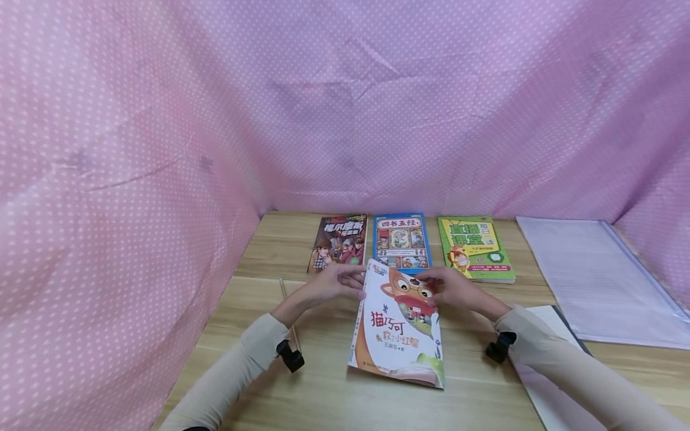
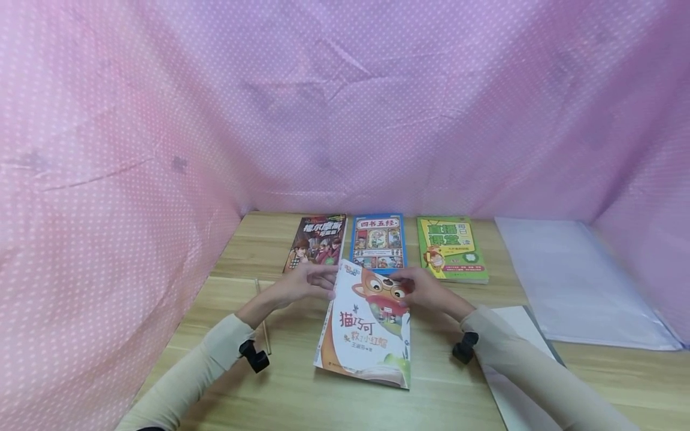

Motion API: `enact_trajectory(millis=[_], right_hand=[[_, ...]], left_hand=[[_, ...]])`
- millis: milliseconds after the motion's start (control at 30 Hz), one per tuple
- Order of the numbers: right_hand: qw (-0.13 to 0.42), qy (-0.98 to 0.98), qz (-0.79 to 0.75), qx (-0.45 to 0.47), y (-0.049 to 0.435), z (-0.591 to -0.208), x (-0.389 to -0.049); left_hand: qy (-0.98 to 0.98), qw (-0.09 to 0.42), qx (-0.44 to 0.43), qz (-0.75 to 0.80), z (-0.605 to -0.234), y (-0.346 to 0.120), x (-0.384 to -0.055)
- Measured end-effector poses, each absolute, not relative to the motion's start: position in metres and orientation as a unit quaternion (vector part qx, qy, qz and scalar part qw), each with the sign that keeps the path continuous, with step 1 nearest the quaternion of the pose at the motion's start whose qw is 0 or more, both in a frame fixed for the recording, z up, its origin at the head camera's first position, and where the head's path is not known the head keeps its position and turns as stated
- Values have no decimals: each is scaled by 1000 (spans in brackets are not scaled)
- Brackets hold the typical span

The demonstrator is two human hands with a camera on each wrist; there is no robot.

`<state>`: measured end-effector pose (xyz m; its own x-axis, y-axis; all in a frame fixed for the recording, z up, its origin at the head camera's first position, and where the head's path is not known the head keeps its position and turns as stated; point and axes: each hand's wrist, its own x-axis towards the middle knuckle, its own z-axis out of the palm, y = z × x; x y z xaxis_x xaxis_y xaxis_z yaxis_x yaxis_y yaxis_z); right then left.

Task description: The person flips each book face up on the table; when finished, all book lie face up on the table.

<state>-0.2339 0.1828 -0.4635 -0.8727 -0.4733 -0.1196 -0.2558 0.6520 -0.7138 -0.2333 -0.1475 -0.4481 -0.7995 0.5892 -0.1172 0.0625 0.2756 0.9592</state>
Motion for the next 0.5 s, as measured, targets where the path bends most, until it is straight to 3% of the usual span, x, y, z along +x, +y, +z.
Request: enact_trajectory(millis=[500], right_hand=[[113, 908, -346, -210, 198, -464, -233]], left_hand=[[758, 246, 176, 578, -463, -137, -230]])
